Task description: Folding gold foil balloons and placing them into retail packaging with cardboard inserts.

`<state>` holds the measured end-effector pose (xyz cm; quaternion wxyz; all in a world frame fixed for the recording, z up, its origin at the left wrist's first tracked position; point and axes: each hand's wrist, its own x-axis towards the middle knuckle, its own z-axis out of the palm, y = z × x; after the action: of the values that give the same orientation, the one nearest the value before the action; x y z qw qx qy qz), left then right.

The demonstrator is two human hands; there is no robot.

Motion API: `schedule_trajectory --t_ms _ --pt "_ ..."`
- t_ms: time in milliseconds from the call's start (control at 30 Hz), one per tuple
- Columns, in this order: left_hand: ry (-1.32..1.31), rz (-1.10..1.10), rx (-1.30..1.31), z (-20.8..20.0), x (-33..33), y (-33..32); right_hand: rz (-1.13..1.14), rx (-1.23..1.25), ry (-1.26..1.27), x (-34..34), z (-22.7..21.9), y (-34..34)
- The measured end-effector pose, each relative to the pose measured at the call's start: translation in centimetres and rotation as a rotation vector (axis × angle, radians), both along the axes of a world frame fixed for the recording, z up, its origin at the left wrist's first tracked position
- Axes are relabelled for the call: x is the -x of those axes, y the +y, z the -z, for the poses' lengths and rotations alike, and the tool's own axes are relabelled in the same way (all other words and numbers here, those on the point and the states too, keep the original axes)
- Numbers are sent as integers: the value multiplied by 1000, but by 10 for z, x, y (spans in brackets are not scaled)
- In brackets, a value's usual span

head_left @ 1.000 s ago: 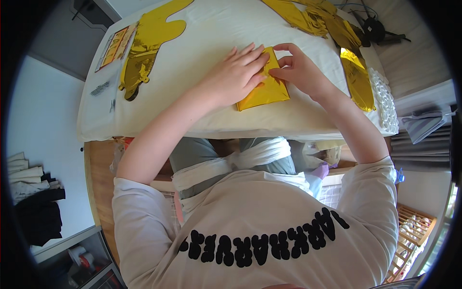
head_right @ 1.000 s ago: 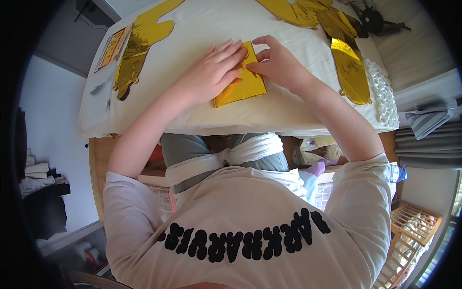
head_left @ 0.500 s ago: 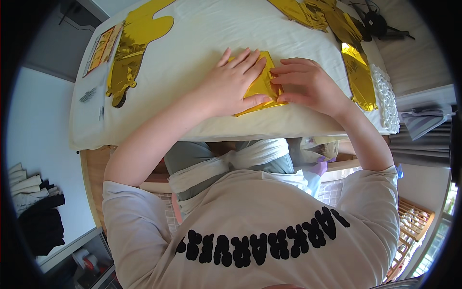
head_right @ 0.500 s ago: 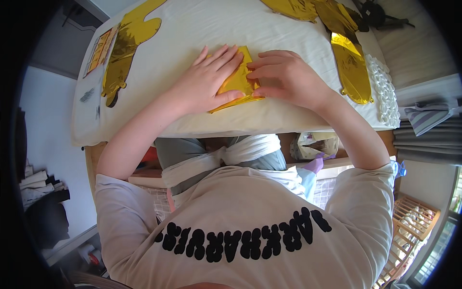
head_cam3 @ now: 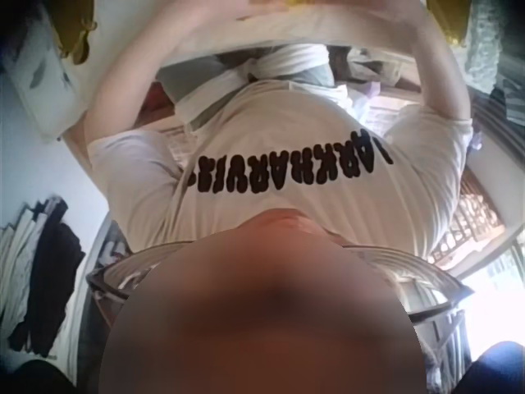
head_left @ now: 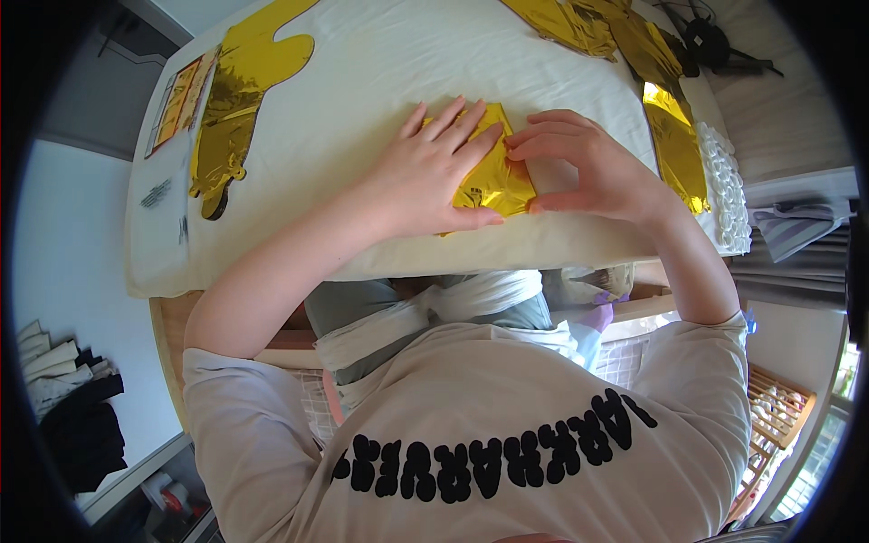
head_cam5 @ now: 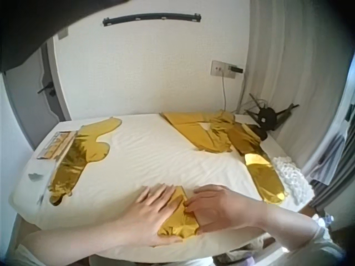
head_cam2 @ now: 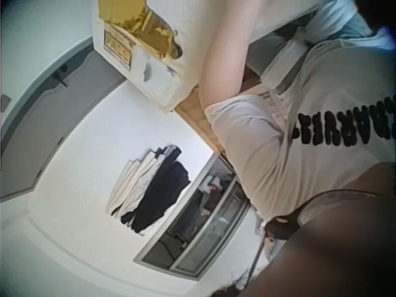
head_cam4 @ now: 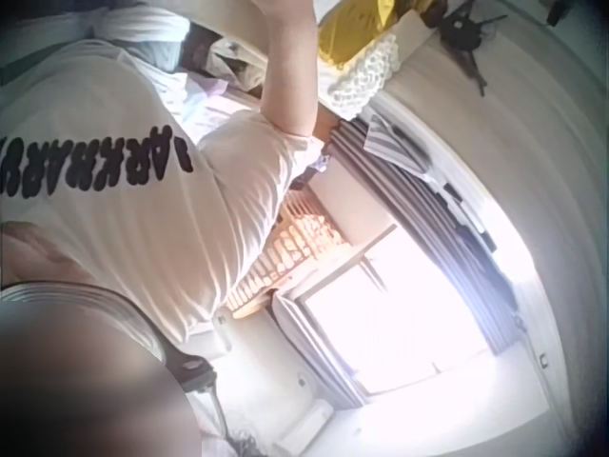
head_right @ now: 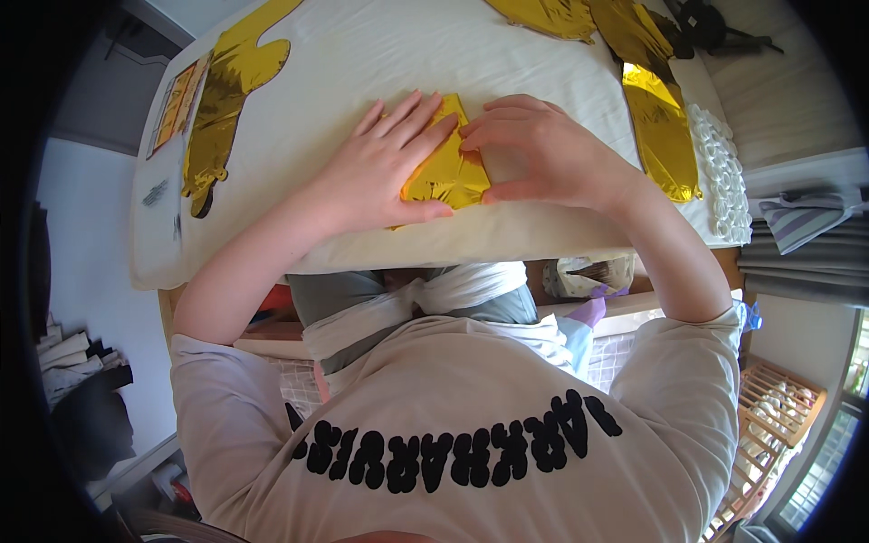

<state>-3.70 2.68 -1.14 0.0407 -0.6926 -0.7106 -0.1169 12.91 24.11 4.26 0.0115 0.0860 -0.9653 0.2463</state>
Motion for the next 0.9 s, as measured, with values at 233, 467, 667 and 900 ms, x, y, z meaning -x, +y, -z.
schedule_trajectory --t_ms 233,467,667,900 --pt "-46 -6 17 0 -1 0 37 -75 -24 26 3 -17" --pt "-143 4 -65 -2 -4 -3 47 -60 -41 23 14 -3" --pt "-195 87 -32 -5 -6 -10 70 -34 -57 25 18 -2" --pt "-229 96 33 -6 -2 -11 125 -137 -35 21 15 -6"
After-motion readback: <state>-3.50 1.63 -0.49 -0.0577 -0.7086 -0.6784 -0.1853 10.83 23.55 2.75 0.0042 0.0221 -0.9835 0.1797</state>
